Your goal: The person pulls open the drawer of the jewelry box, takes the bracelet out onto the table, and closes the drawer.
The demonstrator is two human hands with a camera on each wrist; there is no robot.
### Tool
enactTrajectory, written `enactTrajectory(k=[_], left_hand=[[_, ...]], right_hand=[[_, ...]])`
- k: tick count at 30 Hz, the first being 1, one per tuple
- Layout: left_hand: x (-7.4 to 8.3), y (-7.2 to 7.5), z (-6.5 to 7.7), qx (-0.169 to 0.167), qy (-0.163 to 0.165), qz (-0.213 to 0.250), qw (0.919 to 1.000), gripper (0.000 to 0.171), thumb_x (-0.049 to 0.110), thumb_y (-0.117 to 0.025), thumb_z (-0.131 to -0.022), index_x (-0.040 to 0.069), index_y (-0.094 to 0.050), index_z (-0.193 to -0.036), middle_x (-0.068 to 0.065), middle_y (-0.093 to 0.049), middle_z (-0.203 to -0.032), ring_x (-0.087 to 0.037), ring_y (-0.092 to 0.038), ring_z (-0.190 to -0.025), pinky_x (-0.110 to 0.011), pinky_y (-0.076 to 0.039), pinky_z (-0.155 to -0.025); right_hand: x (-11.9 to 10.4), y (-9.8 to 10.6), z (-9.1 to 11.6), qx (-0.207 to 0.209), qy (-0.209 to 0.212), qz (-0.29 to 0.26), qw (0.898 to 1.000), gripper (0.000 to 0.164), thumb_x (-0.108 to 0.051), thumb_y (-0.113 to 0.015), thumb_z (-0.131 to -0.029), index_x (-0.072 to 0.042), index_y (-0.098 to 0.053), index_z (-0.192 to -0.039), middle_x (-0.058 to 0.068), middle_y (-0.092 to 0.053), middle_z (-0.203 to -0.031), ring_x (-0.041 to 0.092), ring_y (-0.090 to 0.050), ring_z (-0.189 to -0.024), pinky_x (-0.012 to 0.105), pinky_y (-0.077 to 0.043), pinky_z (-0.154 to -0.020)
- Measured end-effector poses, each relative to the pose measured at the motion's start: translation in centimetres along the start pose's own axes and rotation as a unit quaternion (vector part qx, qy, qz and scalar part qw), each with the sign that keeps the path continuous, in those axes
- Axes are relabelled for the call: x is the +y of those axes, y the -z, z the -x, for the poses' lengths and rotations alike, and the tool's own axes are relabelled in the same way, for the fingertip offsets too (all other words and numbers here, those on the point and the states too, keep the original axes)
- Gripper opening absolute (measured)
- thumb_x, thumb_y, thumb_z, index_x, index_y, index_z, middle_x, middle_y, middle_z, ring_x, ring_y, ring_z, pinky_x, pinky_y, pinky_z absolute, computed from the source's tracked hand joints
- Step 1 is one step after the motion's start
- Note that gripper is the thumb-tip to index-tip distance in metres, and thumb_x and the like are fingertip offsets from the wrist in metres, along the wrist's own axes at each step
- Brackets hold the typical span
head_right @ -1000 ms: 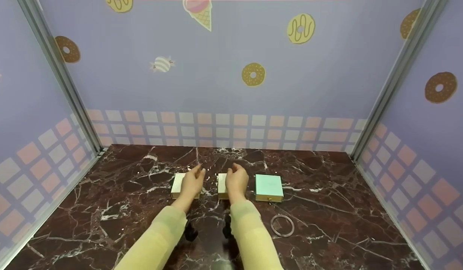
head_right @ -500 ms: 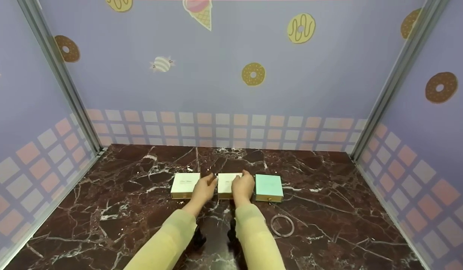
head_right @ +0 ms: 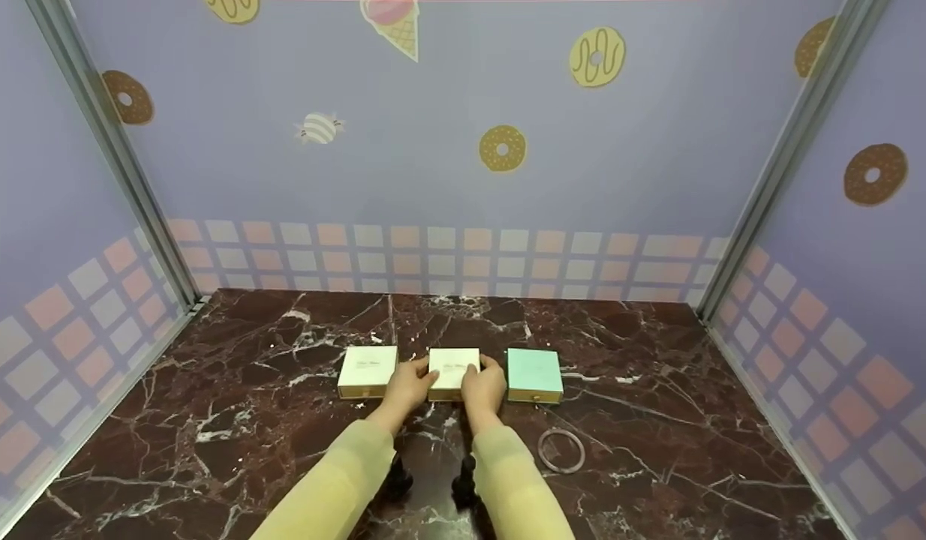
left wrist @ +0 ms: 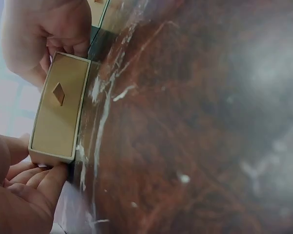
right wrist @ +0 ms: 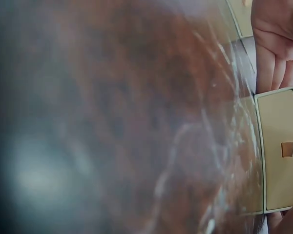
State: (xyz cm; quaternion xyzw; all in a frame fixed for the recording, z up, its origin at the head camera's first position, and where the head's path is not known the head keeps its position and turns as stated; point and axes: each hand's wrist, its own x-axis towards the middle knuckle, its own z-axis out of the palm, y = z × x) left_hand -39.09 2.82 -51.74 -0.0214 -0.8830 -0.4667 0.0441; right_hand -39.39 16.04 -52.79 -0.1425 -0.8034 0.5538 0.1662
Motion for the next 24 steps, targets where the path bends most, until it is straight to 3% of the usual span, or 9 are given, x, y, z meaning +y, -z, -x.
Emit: enactTrajectory(k=[9, 16, 24], left_hand=[[0.0, 0.1, 0.1, -0.001, -0.004, -0.005, 1.0, 0.046, 0.014, -0.067, -0.1, -0.007, -0.058, -0.141, -0.024, -0.061, -0.143, -0.043, -0.057, -0.134, -0.052, -0.05, -0.113], [-0.2, 0.5, 0.6, -0.02, 0.002, 0.013, 0.9997, 0.048, 0.013, -0.065, -0.101, -0.007, -0.055, -0.143, -0.026, -0.057, -0.147, -0.043, -0.053, -0.139, -0.053, -0.048, -0.115], [-0.4, 1.2, 1.7, -0.039, -0.016, 0.009, 0.9991, 0.049, 0.012, -0.064, -0.102, -0.01, -0.052, -0.145, -0.029, -0.053, -0.149, -0.046, -0.05, -0.139, -0.057, -0.048, -0.114]], right_hand=[[0.4, 0.0, 0.1, 0.001, 0.004, -0.037, 0.999, 0.036, -0.004, -0.057, -0.098, 0.017, -0.063, -0.127, 0.036, -0.065, -0.126, 0.048, -0.062, -0.12, 0.055, -0.055, -0.102], [0.4, 0.3, 0.6, -0.009, 0.001, -0.038, 0.999, 0.036, -0.004, -0.058, -0.098, 0.017, -0.062, -0.127, 0.037, -0.064, -0.126, 0.049, -0.062, -0.119, 0.055, -0.056, -0.101], [0.2, 0.6, 1.5, -0.025, 0.0, -0.032, 0.999, 0.036, -0.003, -0.06, -0.097, 0.018, -0.06, -0.125, 0.038, -0.062, -0.124, 0.048, -0.062, -0.116, 0.054, -0.057, -0.098]])
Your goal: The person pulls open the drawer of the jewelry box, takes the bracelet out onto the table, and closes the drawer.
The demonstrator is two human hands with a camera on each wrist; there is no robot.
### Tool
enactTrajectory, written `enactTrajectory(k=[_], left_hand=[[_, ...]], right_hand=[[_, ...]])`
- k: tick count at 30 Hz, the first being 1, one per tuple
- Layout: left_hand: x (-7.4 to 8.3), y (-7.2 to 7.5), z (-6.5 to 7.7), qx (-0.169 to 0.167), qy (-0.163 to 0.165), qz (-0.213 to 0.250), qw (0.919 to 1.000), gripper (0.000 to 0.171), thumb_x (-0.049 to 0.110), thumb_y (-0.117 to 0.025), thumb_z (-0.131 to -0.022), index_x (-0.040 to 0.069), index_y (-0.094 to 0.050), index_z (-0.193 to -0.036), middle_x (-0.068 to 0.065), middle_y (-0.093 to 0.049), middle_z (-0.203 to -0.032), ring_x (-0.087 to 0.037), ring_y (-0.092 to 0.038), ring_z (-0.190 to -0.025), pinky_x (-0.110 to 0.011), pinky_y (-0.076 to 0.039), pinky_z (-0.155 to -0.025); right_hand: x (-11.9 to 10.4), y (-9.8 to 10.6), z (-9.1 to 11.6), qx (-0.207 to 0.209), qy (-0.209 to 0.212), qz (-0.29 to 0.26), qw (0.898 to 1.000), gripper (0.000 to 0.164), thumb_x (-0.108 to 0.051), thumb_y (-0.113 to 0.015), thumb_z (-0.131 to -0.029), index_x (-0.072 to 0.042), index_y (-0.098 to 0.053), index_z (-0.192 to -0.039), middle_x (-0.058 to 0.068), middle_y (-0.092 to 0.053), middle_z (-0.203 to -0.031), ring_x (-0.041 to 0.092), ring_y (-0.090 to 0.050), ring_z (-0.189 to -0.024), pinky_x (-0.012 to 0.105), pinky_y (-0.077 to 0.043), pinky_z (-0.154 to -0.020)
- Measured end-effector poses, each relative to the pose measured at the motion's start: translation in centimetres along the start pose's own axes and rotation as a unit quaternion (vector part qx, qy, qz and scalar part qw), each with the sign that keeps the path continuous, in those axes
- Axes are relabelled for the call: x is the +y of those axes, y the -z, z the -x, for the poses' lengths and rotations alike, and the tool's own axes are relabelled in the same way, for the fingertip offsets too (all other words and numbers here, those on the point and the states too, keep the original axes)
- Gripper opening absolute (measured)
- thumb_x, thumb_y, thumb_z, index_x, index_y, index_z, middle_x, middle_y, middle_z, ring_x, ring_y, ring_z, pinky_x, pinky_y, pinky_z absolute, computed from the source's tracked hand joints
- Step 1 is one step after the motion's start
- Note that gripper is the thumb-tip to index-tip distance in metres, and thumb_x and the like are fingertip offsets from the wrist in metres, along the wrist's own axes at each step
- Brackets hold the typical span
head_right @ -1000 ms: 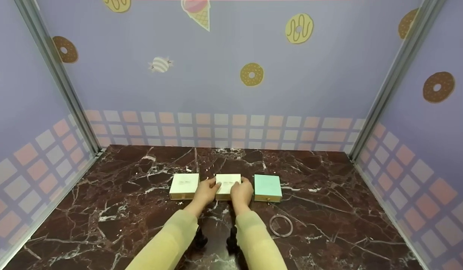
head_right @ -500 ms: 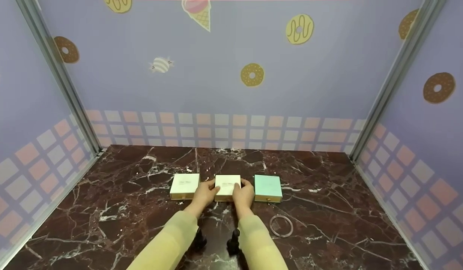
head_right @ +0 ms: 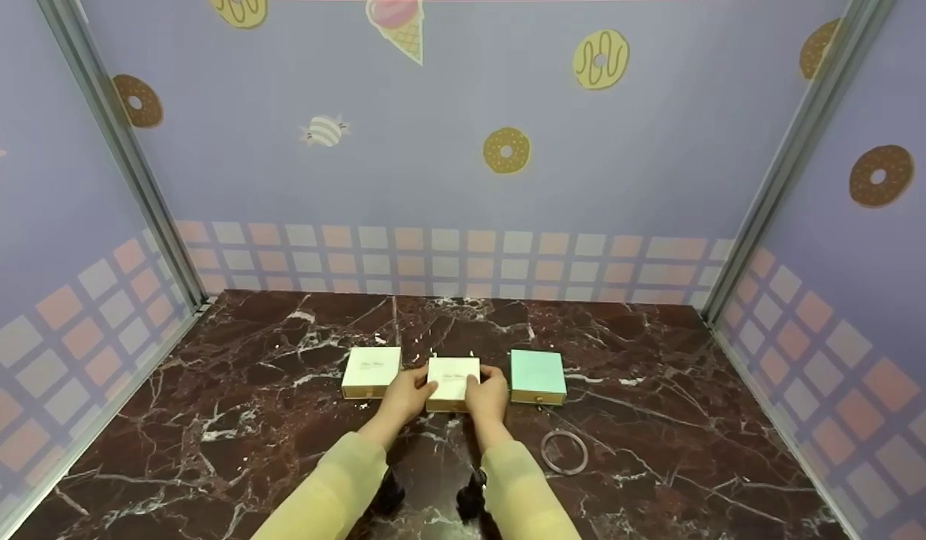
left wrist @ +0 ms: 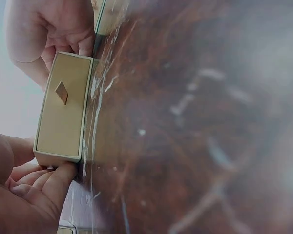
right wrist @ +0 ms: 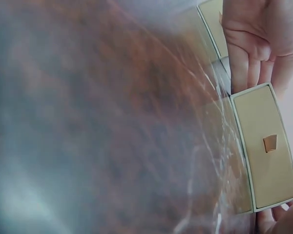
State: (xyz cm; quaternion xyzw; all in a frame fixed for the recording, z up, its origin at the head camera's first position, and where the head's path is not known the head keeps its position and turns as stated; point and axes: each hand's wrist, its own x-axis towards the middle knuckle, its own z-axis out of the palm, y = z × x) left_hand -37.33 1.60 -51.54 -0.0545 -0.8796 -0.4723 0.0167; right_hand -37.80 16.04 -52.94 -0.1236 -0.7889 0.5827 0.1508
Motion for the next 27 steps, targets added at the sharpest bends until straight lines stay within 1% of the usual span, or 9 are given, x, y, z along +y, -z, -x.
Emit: enactTrajectory(k=[3, 8, 10, 13, 15, 21, 24, 27], left_hand=[[0.0, 0.1, 0.4, 0.0, 0.0, 0.003, 1.0, 0.05, 0.011, -0.065, -0.101, -0.01, -0.052, -0.144, -0.03, -0.054, -0.148, -0.047, -0.05, -0.139, -0.057, -0.047, -0.113], [-0.2, 0.6, 1.0, -0.004, -0.017, -0.009, 0.9998, 0.051, 0.009, -0.067, -0.099, -0.01, -0.053, -0.143, -0.032, -0.056, -0.144, -0.05, -0.052, -0.136, -0.06, -0.047, -0.113], [-0.3, 0.8, 1.3, -0.01, -0.022, -0.012, 0.9996, 0.051, 0.009, -0.067, -0.098, -0.011, -0.053, -0.143, -0.034, -0.055, -0.145, -0.052, -0.05, -0.137, -0.061, -0.045, -0.114], [-0.4, 1.1, 1.7, -0.02, -0.021, -0.005, 0.9996, 0.052, 0.009, -0.067, -0.099, -0.013, -0.051, -0.144, -0.034, -0.052, -0.147, -0.054, -0.043, -0.142, -0.06, -0.041, -0.118], [-0.4, 1.2, 2.0, -0.026, -0.024, -0.001, 0.9994, 0.052, 0.008, -0.066, -0.099, -0.015, -0.05, -0.143, -0.035, -0.051, -0.148, -0.053, -0.041, -0.143, -0.061, -0.04, -0.119], [-0.6, 1.6, 3.2, -0.03, -0.057, -0.018, 0.9978, 0.049, 0.004, -0.069, -0.095, -0.015, -0.056, -0.138, -0.034, -0.059, -0.139, -0.05, -0.054, -0.134, -0.061, -0.046, -0.113], [-0.5, 1.8, 4.0, -0.037, -0.045, -0.014, 0.9982, 0.051, 0.005, -0.07, -0.095, -0.016, -0.054, -0.139, -0.035, -0.057, -0.141, -0.05, -0.053, -0.136, -0.06, -0.045, -0.114], [-0.2, 1.9, 4.8, -0.046, -0.024, -0.011, 0.9986, 0.054, 0.008, -0.069, -0.097, -0.016, -0.051, -0.141, -0.035, -0.054, -0.145, -0.05, -0.05, -0.138, -0.061, -0.044, -0.115]], right_hand=[[0.0, 0.2, 0.2, -0.011, -0.006, 0.007, 1.0, 0.036, -0.003, -0.06, -0.096, 0.018, -0.06, -0.126, 0.038, -0.062, -0.125, 0.048, -0.062, -0.116, 0.054, -0.056, -0.098], [-0.1, 0.8, 0.9, -0.034, -0.012, 0.017, 0.999, 0.037, -0.004, -0.061, -0.096, 0.017, -0.059, -0.126, 0.037, -0.061, -0.126, 0.046, -0.062, -0.116, 0.053, -0.055, -0.099], [-0.1, 1.1, 1.1, -0.044, -0.011, 0.023, 0.999, 0.037, -0.004, -0.061, -0.095, 0.017, -0.059, -0.126, 0.037, -0.061, -0.126, 0.046, -0.061, -0.116, 0.053, -0.055, -0.099], [-0.1, 1.6, 1.5, -0.063, -0.007, 0.027, 0.998, 0.039, -0.004, -0.062, -0.095, 0.017, -0.057, -0.127, 0.037, -0.06, -0.125, 0.046, -0.061, -0.116, 0.053, -0.055, -0.099], [-0.1, 1.9, 1.8, -0.077, -0.004, 0.029, 0.997, 0.04, -0.005, -0.063, -0.095, 0.017, -0.057, -0.127, 0.036, -0.06, -0.125, 0.045, -0.062, -0.114, 0.052, -0.055, -0.098], [0.0, 2.9, 2.9, -0.112, -0.004, 0.048, 0.992, 0.039, -0.007, -0.065, -0.095, 0.015, -0.056, -0.126, 0.033, -0.061, -0.123, 0.04, -0.063, -0.111, 0.047, -0.057, -0.093], [0.0, 3.4, 3.4, -0.124, 0.003, 0.054, 0.991, 0.038, -0.006, -0.067, -0.094, 0.014, -0.057, -0.125, 0.032, -0.062, -0.122, 0.039, -0.064, -0.11, 0.047, -0.058, -0.092], [0.1, 3.9, 4.0, -0.13, 0.017, 0.06, 0.99, 0.038, -0.006, -0.068, -0.093, 0.014, -0.058, -0.124, 0.031, -0.063, -0.119, 0.038, -0.065, -0.107, 0.047, -0.058, -0.09]])
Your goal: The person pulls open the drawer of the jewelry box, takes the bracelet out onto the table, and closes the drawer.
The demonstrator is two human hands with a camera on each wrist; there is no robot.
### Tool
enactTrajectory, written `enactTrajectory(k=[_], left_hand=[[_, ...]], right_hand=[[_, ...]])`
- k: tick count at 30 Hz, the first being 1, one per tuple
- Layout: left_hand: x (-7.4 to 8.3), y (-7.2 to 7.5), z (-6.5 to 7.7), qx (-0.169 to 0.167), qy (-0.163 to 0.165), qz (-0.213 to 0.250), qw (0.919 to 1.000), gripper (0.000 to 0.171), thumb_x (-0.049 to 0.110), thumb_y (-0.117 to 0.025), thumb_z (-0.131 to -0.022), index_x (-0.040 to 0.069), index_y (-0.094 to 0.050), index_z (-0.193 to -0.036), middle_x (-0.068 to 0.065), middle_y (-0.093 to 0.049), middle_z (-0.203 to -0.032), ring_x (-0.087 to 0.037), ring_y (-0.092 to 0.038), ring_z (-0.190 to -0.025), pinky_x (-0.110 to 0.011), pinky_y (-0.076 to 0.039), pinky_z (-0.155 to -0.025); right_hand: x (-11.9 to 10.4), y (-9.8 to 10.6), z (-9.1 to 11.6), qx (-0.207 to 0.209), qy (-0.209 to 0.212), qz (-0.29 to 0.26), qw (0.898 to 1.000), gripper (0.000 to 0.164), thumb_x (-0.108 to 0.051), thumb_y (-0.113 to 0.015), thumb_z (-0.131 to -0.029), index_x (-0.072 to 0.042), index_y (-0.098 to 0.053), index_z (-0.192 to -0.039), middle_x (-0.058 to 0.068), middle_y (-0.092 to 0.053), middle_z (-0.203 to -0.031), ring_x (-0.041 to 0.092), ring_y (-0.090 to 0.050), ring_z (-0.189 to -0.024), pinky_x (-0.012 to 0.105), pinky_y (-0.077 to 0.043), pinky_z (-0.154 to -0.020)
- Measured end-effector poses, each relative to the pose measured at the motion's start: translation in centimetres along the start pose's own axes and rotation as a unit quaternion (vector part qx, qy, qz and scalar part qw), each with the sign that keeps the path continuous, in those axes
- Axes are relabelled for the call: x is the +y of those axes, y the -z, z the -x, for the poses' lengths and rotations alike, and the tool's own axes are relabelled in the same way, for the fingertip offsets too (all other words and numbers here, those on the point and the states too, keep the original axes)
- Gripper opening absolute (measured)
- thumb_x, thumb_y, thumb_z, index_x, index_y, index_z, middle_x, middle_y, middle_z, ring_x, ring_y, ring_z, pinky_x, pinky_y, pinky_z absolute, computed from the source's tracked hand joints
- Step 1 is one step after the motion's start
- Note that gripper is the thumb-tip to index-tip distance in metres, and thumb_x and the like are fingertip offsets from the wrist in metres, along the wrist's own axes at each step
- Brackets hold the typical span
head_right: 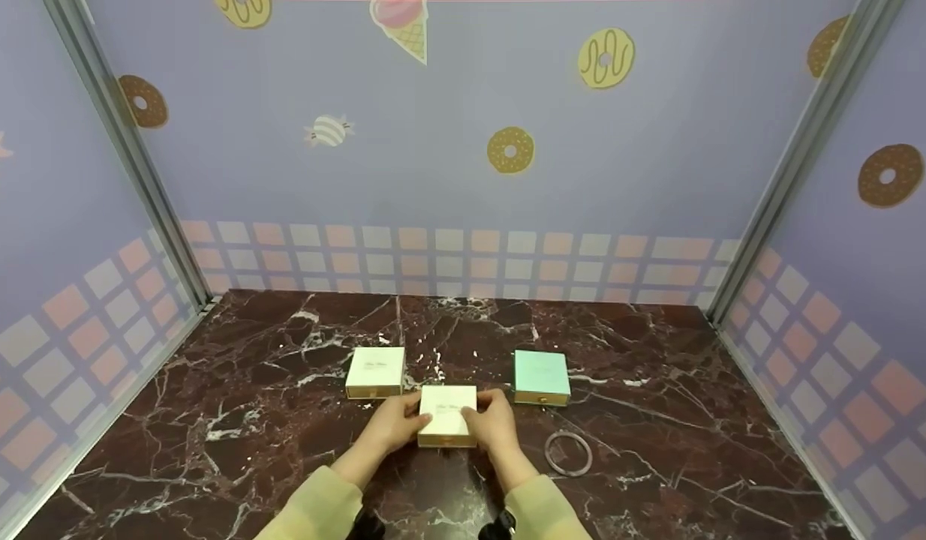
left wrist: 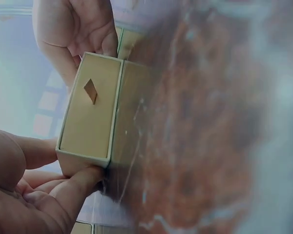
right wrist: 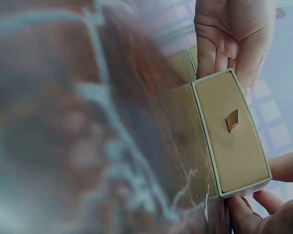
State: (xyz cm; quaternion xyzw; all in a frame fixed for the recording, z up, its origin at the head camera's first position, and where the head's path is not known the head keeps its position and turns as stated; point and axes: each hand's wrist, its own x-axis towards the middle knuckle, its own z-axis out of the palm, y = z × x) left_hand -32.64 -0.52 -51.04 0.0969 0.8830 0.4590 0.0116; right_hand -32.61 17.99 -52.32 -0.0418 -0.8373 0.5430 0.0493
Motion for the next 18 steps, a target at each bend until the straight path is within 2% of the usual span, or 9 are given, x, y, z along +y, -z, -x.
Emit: enactTrajectory(k=[3, 10, 15, 18], left_hand=[[0.2, 0.1, 0.9, -0.004, 0.014, 0.003, 0.9999, 0.057, 0.01, -0.069, -0.097, -0.018, -0.048, -0.143, -0.036, -0.051, -0.147, -0.051, -0.047, -0.14, -0.062, -0.042, -0.116], [0.5, 0.1, 2.6, -0.007, 0.004, 0.003, 1.0, 0.058, 0.009, -0.07, -0.096, -0.019, -0.048, -0.141, -0.037, -0.052, -0.145, -0.052, -0.05, -0.137, -0.063, -0.044, -0.113], [0.7, 0.1, 3.3, -0.005, 0.007, -0.001, 1.0, 0.058, 0.01, -0.07, -0.096, -0.021, -0.048, -0.141, -0.038, -0.052, -0.144, -0.052, -0.051, -0.136, -0.064, -0.045, -0.112], [0.8, 0.1, 3.6, -0.006, 0.01, -0.005, 0.9999, 0.058, 0.009, -0.07, -0.096, -0.022, -0.048, -0.14, -0.039, -0.052, -0.144, -0.053, -0.051, -0.136, -0.064, -0.044, -0.112]], right_hand=[[0.0, 0.1, 0.7, -0.004, 0.008, 0.003, 1.0, 0.036, -0.005, -0.069, -0.093, 0.014, -0.059, -0.122, 0.03, -0.065, -0.116, 0.035, -0.065, -0.104, 0.046, -0.058, -0.088], [0.0, 0.5, 2.3, -0.018, 0.016, 0.002, 1.0, 0.034, -0.003, -0.071, -0.091, 0.013, -0.059, -0.119, 0.028, -0.065, -0.113, 0.032, -0.065, -0.103, 0.042, -0.058, -0.087], [-0.1, 0.7, 2.9, -0.019, 0.018, 0.009, 1.0, 0.033, -0.003, -0.072, -0.089, 0.011, -0.06, -0.115, 0.025, -0.066, -0.111, 0.031, -0.065, -0.102, 0.04, -0.057, -0.086], [-0.1, 0.8, 3.0, -0.024, 0.016, 0.014, 0.999, 0.033, -0.003, -0.073, -0.089, 0.011, -0.059, -0.115, 0.026, -0.065, -0.111, 0.032, -0.065, -0.102, 0.043, -0.057, -0.086]])
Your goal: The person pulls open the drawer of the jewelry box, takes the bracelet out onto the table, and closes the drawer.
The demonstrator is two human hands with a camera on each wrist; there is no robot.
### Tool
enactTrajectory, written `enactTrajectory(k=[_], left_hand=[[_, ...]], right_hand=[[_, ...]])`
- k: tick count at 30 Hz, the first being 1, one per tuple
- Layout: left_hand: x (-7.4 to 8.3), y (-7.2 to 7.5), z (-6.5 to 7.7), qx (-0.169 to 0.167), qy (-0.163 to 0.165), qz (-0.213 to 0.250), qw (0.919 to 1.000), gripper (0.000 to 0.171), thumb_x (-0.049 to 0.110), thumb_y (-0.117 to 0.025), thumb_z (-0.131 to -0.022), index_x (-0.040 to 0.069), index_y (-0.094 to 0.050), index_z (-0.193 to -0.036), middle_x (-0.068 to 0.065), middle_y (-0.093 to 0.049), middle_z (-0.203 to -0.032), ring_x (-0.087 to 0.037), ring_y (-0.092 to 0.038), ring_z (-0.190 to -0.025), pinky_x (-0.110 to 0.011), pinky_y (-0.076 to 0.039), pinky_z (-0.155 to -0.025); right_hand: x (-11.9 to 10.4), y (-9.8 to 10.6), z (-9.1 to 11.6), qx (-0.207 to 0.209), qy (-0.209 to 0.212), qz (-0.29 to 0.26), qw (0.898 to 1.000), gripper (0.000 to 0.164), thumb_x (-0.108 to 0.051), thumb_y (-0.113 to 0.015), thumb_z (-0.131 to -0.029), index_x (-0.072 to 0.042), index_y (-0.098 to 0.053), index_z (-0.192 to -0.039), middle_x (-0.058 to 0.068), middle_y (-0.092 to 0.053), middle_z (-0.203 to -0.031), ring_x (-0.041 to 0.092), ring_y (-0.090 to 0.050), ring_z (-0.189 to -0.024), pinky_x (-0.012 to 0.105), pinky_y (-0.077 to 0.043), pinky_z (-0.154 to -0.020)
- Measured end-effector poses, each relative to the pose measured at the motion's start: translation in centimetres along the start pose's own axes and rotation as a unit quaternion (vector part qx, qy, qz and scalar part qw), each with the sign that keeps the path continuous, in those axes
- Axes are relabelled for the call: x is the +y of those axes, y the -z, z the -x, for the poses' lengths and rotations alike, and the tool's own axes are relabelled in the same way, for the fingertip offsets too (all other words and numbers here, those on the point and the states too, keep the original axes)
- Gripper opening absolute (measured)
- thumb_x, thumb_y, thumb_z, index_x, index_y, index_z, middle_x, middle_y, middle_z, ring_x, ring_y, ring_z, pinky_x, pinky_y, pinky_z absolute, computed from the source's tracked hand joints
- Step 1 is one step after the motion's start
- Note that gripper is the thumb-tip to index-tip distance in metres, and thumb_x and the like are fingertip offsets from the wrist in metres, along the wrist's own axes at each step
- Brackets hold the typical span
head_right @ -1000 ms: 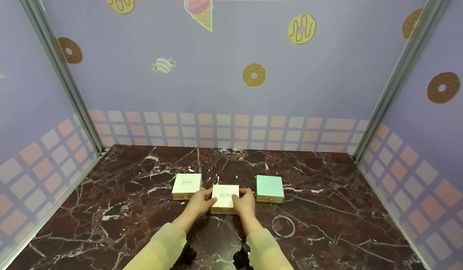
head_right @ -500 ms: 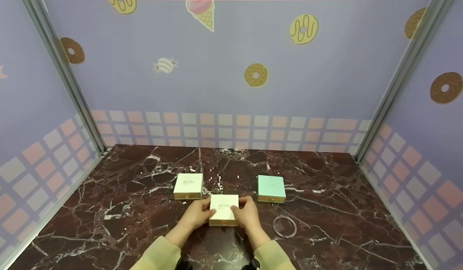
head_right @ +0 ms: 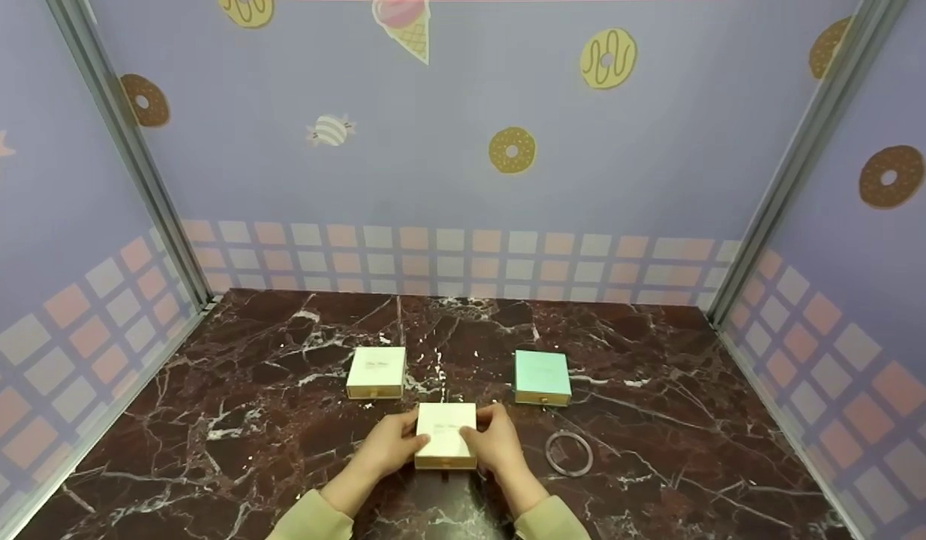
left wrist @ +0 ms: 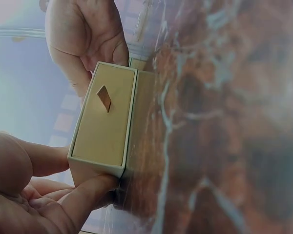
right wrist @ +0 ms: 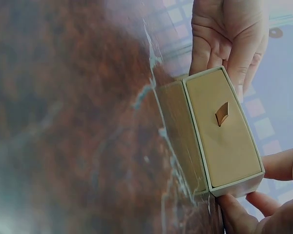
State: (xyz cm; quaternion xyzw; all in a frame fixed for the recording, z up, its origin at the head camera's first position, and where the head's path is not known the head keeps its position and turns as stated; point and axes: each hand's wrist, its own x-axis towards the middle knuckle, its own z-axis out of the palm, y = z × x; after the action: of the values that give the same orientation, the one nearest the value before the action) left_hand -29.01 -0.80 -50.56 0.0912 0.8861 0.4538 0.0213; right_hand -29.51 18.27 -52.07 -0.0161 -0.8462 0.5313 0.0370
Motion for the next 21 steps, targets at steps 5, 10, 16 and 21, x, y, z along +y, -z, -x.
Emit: enactTrajectory(k=[5, 10, 16, 21], left_hand=[[-0.02, -0.12, 0.33, 0.002, -0.006, -0.003, 1.0, 0.058, 0.007, -0.071, -0.095, -0.023, -0.047, -0.139, -0.04, -0.051, -0.143, -0.054, -0.05, -0.135, -0.063, -0.043, -0.114], [0.0, -0.13, 0.51, 0.003, -0.017, 0.005, 0.9998, 0.059, 0.006, -0.071, -0.094, -0.024, -0.047, -0.139, -0.042, -0.051, -0.142, -0.054, -0.051, -0.134, -0.063, -0.043, -0.114], [0.17, 0.0, 0.51, 0.0, -0.006, -0.017, 0.9998, 0.064, 0.012, -0.073, -0.095, -0.022, -0.045, -0.141, -0.042, -0.05, -0.143, -0.055, -0.05, -0.135, -0.063, -0.042, -0.115], [0.31, 0.32, 0.56, -0.01, 0.007, -0.038, 0.9992, 0.074, 0.016, -0.077, -0.092, -0.018, -0.041, -0.147, -0.04, -0.052, -0.144, -0.054, -0.052, -0.134, -0.064, -0.043, -0.114]], right_hand=[[0.11, 0.08, 0.09, -0.007, -0.016, 0.003, 1.0, 0.035, -0.005, -0.074, -0.088, 0.01, -0.059, -0.116, 0.026, -0.066, -0.113, 0.032, -0.065, -0.104, 0.047, -0.058, -0.09], [0.28, 0.25, 0.1, -0.008, -0.022, -0.008, 1.0, 0.036, -0.005, -0.075, -0.088, 0.01, -0.06, -0.118, 0.026, -0.066, -0.116, 0.033, -0.067, -0.106, 0.046, -0.06, -0.09], [0.36, 0.39, 0.05, -0.005, -0.023, -0.009, 1.0, 0.035, -0.005, -0.075, -0.088, 0.009, -0.062, -0.118, 0.024, -0.068, -0.116, 0.031, -0.067, -0.106, 0.044, -0.06, -0.091], [0.39, 0.26, -0.03, -0.01, -0.015, -0.02, 1.0, 0.036, -0.005, -0.075, -0.088, 0.01, -0.064, -0.119, 0.023, -0.07, -0.115, 0.028, -0.068, -0.103, 0.038, -0.06, -0.087]])
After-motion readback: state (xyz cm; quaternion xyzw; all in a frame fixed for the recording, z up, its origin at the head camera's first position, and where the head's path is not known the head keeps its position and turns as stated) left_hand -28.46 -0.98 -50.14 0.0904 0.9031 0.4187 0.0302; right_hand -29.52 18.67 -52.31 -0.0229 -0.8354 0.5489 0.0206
